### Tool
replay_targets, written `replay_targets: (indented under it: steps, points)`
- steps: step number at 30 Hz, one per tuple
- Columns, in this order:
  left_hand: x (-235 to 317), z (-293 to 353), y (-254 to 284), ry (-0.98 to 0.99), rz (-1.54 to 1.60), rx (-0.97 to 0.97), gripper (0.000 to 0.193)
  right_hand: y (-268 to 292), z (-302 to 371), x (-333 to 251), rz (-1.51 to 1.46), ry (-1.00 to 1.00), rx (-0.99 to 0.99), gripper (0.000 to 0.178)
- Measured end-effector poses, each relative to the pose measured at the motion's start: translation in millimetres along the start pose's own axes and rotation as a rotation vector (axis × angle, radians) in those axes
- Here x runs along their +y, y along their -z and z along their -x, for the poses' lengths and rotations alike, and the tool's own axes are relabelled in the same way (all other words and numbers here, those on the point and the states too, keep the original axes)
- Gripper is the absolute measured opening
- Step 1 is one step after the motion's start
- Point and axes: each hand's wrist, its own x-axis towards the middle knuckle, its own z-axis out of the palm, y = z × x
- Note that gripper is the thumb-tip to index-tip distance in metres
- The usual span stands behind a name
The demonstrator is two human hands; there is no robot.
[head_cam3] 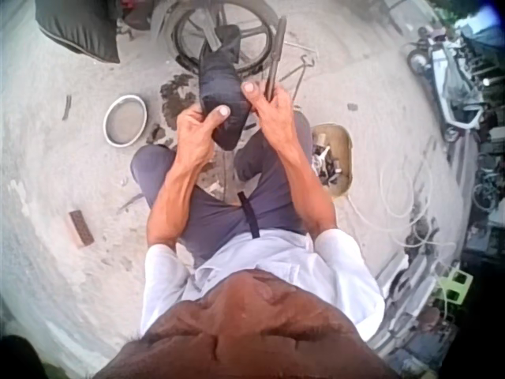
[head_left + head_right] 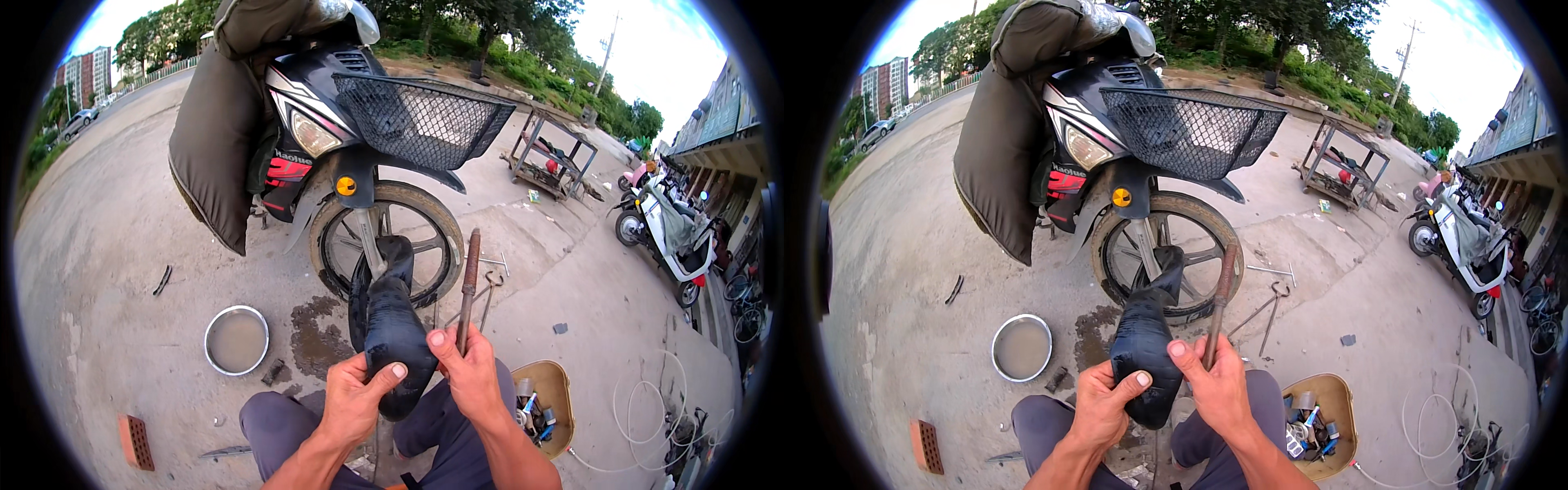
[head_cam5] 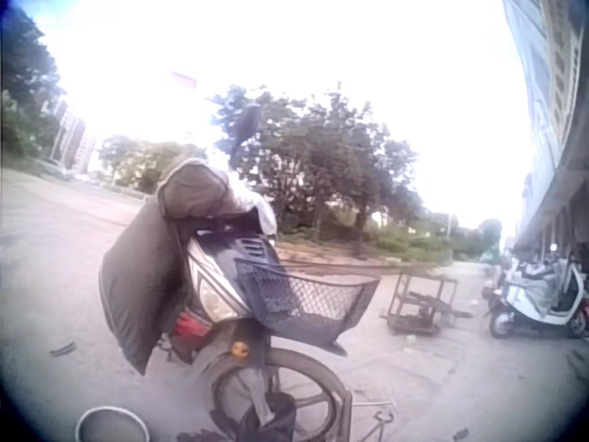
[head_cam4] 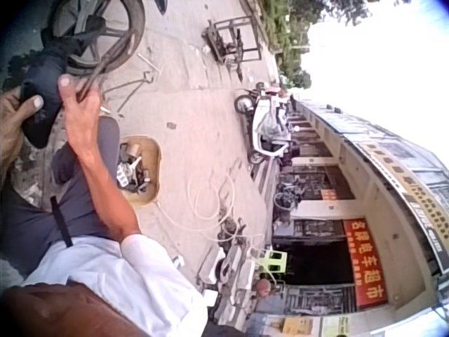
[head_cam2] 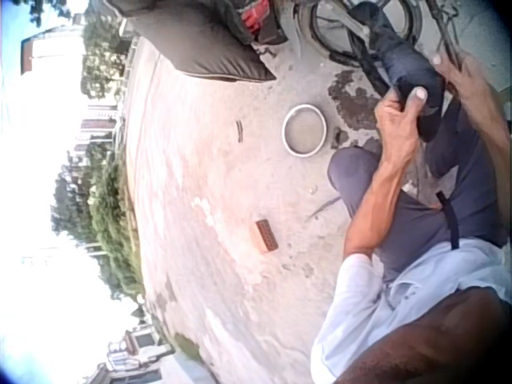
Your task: The person scrapes an inner tube with a rasp, applies a patch from a repair kit, and presses it into place by hand while seated outside near a motorcycle.
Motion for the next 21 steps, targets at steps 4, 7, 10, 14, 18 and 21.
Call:
replay_targets:
  steps: [4, 7, 10, 14, 18, 21]
  points:
    - [-2, 1, 2, -0.006, -0.05, -0.006, 0.019, -11, -11, 1, -0.018, -0.1, -0.108, 0.039]
    - [-2, 3, 5, 0.005, -0.071, -0.011, 0.019, -21, -12, 0, -0.263, -0.151, -0.073, 0.037]
    - [0, 3, 4, 0.018, -0.053, -0.01, 0.019, -25, -15, -1, -0.349, -0.176, -0.065, 0.037]
    - [0, 2, 6, 0.029, 0.063, -0.013, 0.019, -31, -18, -2, -0.412, -0.197, -0.086, 0.036]
    - [1, -1, 4, 0.031, 0.142, -0.023, 0.02, -37, -20, -10, -0.473, -0.241, -0.062, 0.035]
    - [1, -2, 5, 0.037, 0.171, -0.016, 0.021, -38, -22, -9, -0.485, -0.247, -0.049, 0.035]
